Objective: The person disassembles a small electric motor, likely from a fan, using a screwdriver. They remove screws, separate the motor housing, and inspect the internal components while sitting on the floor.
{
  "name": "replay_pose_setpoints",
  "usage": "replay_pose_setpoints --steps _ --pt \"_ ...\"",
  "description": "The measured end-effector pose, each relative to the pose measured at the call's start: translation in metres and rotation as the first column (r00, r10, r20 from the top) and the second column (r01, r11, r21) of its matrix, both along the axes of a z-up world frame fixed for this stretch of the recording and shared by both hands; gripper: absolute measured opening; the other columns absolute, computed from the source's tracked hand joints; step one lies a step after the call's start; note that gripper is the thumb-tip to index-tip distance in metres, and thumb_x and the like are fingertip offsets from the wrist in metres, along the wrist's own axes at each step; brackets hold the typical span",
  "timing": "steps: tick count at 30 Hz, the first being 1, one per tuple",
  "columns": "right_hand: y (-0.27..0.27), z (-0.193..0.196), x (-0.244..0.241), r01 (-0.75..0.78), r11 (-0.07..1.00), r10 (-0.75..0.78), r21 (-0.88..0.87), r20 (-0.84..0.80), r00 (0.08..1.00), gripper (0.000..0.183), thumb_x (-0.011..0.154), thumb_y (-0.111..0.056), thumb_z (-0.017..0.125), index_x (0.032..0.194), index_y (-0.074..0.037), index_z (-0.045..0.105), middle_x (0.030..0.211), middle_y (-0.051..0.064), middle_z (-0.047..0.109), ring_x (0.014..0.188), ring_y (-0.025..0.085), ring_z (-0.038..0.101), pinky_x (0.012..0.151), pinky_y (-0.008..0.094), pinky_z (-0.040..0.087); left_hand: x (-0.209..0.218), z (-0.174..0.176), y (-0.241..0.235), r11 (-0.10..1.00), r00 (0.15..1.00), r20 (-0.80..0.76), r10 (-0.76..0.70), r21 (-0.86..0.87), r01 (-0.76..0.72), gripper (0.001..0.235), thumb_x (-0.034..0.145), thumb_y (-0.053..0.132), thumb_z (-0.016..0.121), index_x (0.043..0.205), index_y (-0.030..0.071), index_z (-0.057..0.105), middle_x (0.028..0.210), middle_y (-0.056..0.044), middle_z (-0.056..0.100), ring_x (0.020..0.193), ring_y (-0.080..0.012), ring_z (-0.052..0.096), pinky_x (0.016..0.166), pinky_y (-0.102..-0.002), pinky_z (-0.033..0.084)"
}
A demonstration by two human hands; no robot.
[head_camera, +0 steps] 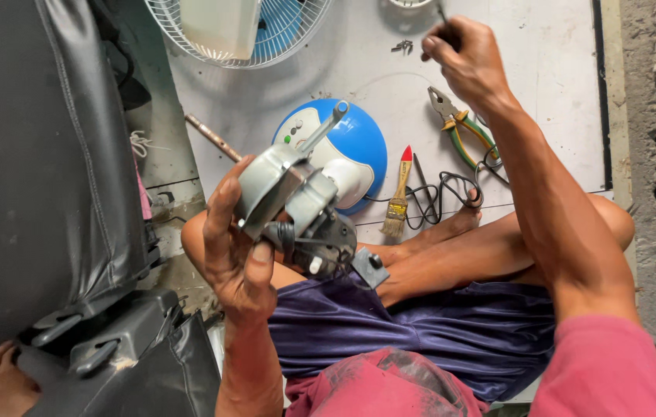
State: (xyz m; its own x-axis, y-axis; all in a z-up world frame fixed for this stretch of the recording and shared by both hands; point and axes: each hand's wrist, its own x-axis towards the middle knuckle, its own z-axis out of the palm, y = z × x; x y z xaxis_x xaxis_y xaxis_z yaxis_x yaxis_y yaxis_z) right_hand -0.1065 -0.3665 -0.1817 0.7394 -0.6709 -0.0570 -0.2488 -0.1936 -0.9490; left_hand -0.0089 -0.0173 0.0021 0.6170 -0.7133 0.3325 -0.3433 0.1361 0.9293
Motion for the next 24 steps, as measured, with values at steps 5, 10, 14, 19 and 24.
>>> replay_pose_setpoints --steps 5,10,14,19,24 --pt "0.079 0.066 -0.05 0.102 0.966 -0.139 0.236 0.145 0.98 0.012 0.104 -0.008 0.067 0.114 -0.002 0.071 0.092 0.006 0.072 0.058 0.005 0.046 0.049 0.021 0.038 -0.003 -0.001 0.002 0.999 0.999 -0.044 -0.027 -0.045 0.025 0.054 0.112 0.027 0.056 0.161 0.01 0.04 0.167 -0.027 0.038 0.162 -0.0377 0.038 0.138 -0.049 0.037" --pt "0.153 0.098 -0.072 -0.136 0.916 -0.101 0.377 0.546 0.832 0.005 0.105 -0.002 0.065 0.11 -0.001 0.067 0.1 0.011 0.069 0.054 0.008 0.044 0.045 0.018 0.037 -0.005 0.004 0.001 0.998 0.997 0.032 -0.065 -0.017 0.065 0.088 0.099 0.058 0.07 0.163 0.009 0.035 0.171 -0.021 0.038 0.161 -0.0317 0.044 0.123 -0.042 0.053" --pt "0.181 0.111 -0.062 -0.212 0.924 -0.031 0.317 0.618 0.786 0.008 0.104 -0.006 0.067 0.11 -0.003 0.07 0.107 0.01 0.062 0.069 0.008 0.046 0.052 0.021 0.032 -0.007 0.007 -0.002 0.998 0.998 0.046 -0.044 0.039 0.043 0.086 0.099 0.052 0.072 0.162 0.01 0.032 0.171 -0.021 0.035 0.154 -0.0307 0.05 0.118 -0.04 0.055" --pt "0.201 0.108 -0.039 -0.209 0.893 -0.125 0.399 0.664 0.737 0.016 0.093 0.007 0.074 0.109 0.003 0.074 0.095 0.011 0.071 0.056 0.005 0.055 0.049 0.017 0.045 0.007 -0.014 0.001 0.995 0.996 0.056 -0.068 -0.068 0.071 0.088 0.096 0.039 0.077 0.16 0.001 0.031 0.159 -0.02 0.042 0.142 -0.024 0.05 0.117 -0.051 0.048" --pt "0.208 0.118 -0.035 -0.203 0.885 -0.156 0.42 0.677 0.719 0.015 0.093 0.004 0.077 0.108 0.003 0.075 0.082 0.008 0.069 0.064 0.003 0.053 0.057 0.017 0.043 0.016 -0.014 0.0 0.993 0.994 0.054 -0.095 -0.062 0.098 0.089 0.092 0.037 0.078 0.159 0.001 0.032 0.157 -0.018 0.043 0.141 -0.0247 0.051 0.118 -0.049 0.047"
